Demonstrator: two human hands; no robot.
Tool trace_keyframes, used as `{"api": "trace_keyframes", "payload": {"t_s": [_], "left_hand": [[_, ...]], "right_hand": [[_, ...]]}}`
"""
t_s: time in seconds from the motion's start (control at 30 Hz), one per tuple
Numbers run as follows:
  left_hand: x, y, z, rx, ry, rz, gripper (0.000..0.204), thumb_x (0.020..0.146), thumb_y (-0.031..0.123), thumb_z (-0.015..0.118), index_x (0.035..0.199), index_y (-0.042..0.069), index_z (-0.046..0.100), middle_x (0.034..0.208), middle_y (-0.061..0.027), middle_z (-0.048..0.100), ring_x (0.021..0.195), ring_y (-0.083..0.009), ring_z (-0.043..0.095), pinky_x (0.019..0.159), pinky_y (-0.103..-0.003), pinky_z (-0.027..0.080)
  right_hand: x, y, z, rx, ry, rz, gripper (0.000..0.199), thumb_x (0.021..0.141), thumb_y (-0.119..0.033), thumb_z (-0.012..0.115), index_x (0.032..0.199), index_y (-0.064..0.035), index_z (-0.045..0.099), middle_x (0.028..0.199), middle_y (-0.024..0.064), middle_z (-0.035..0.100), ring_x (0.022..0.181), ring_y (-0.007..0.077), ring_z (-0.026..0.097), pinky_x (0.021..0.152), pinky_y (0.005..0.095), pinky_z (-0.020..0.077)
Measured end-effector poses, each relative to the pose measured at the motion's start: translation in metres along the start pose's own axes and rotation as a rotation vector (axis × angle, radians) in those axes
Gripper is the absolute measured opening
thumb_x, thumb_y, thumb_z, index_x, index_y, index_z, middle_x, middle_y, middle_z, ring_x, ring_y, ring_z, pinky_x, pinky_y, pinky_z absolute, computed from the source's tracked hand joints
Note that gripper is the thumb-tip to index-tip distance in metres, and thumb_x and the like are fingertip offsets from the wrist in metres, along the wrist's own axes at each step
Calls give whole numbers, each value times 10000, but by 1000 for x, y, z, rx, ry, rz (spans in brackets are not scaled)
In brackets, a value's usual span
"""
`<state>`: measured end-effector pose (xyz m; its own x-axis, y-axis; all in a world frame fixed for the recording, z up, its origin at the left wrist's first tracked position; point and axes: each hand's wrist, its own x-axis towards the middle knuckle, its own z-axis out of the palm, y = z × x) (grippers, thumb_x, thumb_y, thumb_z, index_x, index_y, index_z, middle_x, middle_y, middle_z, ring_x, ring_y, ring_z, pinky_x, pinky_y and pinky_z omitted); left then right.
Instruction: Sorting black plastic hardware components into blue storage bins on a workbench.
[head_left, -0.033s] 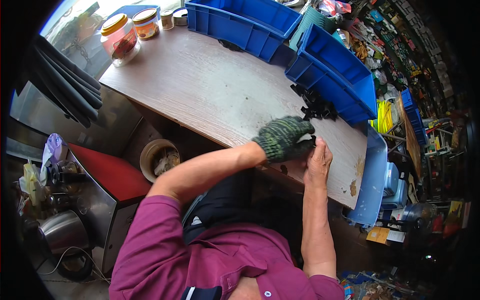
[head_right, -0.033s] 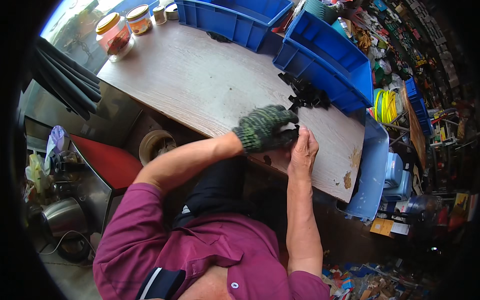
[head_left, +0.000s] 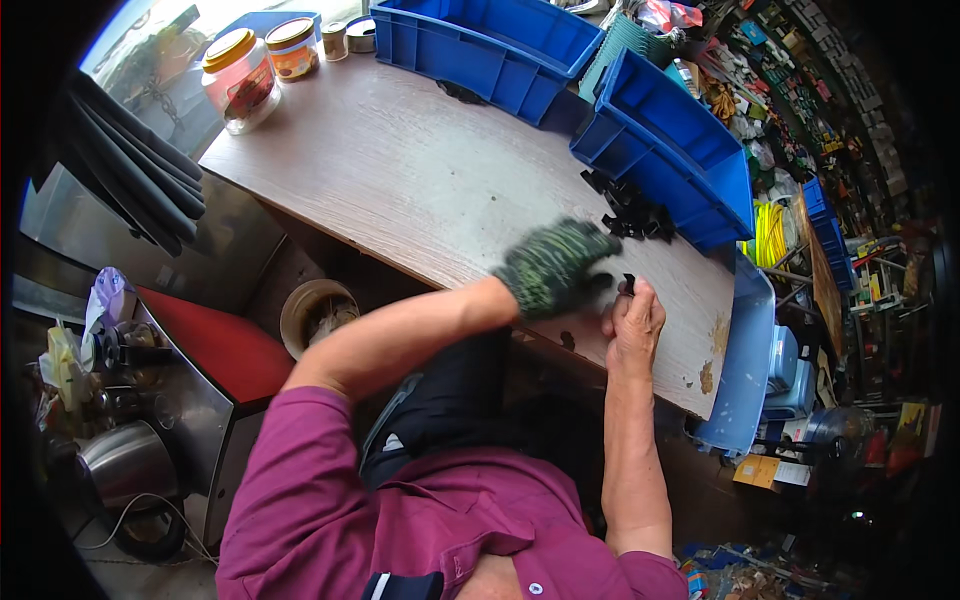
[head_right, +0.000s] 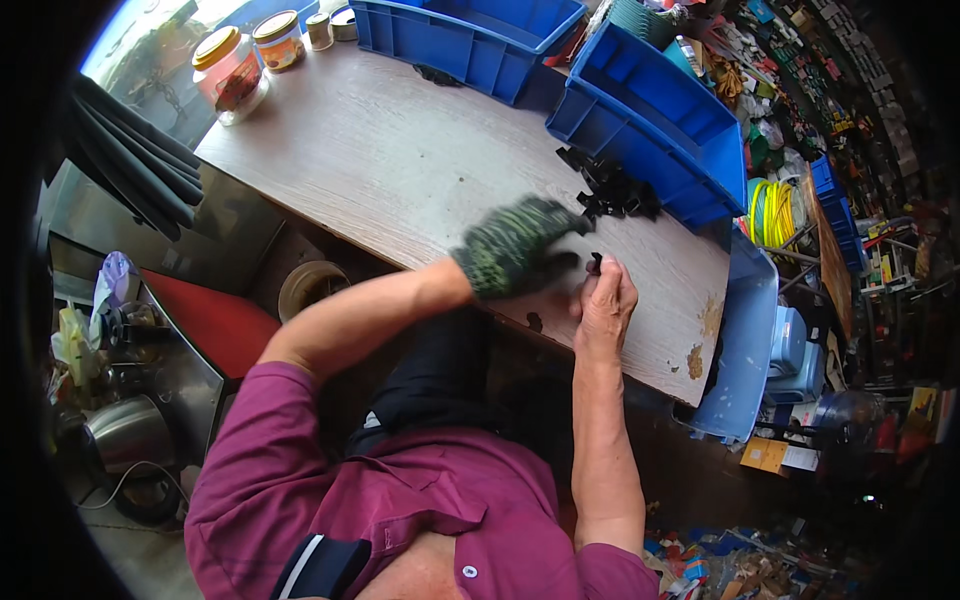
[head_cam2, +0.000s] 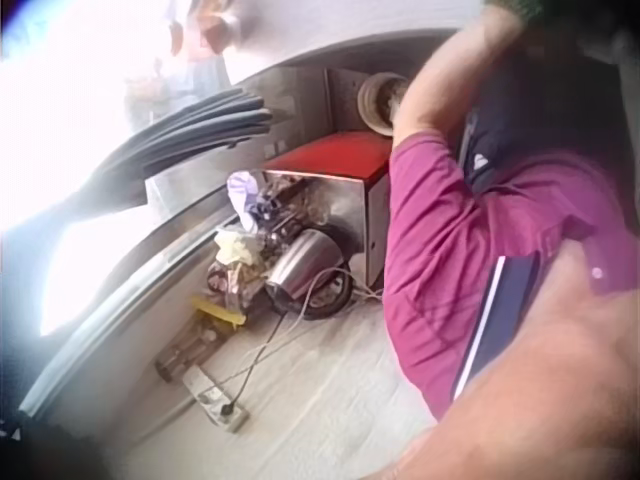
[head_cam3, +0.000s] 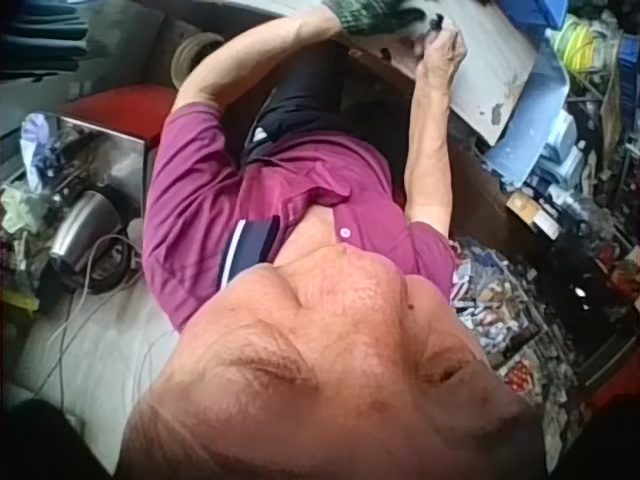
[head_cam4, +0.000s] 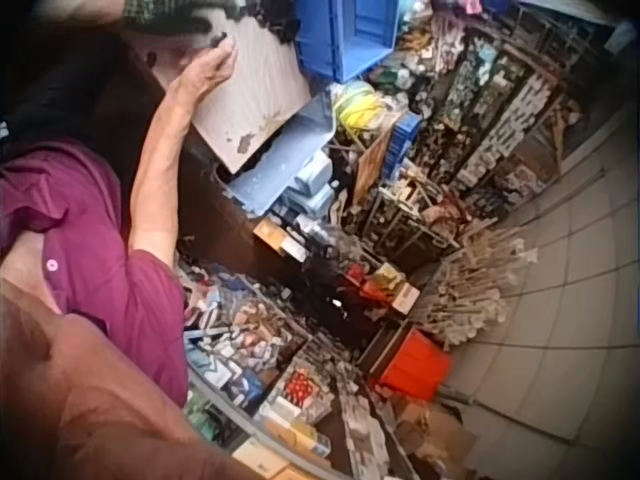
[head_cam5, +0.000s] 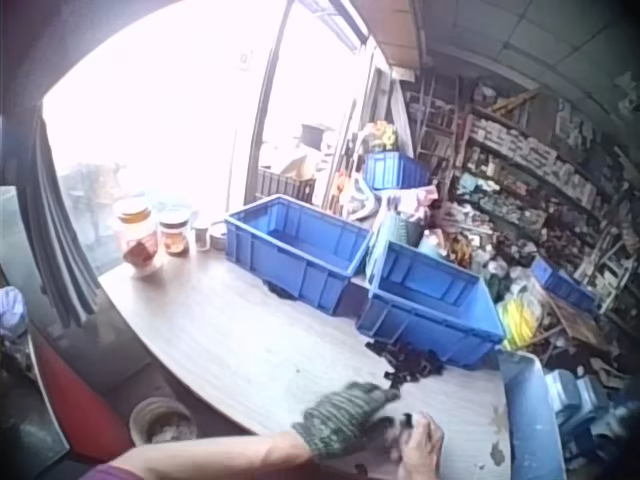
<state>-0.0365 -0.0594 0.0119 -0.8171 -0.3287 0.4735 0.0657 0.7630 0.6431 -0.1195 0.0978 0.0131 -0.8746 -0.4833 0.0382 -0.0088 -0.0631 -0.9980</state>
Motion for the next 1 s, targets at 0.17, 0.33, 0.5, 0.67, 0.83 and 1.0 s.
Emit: {"api": "trace_keyframes", "payload": {"t_s": [0.17, 0.33, 0.5, 0.67, 0.83, 1.0], "left_hand": [[44, -112, -98, 663, 306, -42, 443, 873, 198, 620, 1305, 103, 582, 1332, -169, 577, 1234, -391, 528, 1059, -480, 423], [48, -185, -140, 833, 200, -123, 377, 926, 189, 508, 1280, 82, 585, 1381, -179, 525, 1299, -387, 485, 1069, -535, 395], [61, -168, -134, 720, -5, -129, 335, 951, 230, 523, 1260, 147, 621, 1290, -166, 573, 1248, -371, 518, 1033, -529, 416], [63, -155, -138, 751, -3, -201, 297, 981, 274, 524, 1243, 246, 660, 1264, -146, 600, 1205, -358, 549, 997, -508, 431], [57, -156, -136, 776, 17, -145, 280, 991, 285, 520, 1223, 240, 671, 1148, -148, 651, 1085, -346, 613, 924, -490, 483], [28, -107, -92, 328, 111, -74, 228, 975, 314, 579, 1084, 136, 669, 910, -186, 653, 869, -406, 641, 759, -488, 521]], "right_hand": [[-7, -10, 3, 98, 12, 144, 409, 997, -417, 467, 747, -93, 482, 462, -39, 240, 405, 110, 295, 476, 389, 528], [-8, -11, 13, 93, 46, 129, 431, 991, -414, 493, 681, -120, 435, 454, -39, 228, 394, 108, 311, 437, 384, 529], [-5, -10, 8, 79, 63, 105, 438, 988, -412, 505, 666, -127, 418, 459, -41, 235, 396, 100, 318, 430, 377, 540], [-5, -12, 10, 52, 55, 101, 428, 987, -397, 513, 667, -131, 417, 464, -42, 242, 401, 98, 331, 420, 364, 543], [-8, -10, 12, 89, 66, 89, 424, 992, -399, 490, 670, -136, 411, 464, -41, 242, 408, 96, 333, 424, 371, 542], [-4, -4, 7, 117, 122, 119, 443, 994, -408, 441, 643, -145, 374, 465, -36, 247, 415, 103, 321, 442, 393, 544]]}}
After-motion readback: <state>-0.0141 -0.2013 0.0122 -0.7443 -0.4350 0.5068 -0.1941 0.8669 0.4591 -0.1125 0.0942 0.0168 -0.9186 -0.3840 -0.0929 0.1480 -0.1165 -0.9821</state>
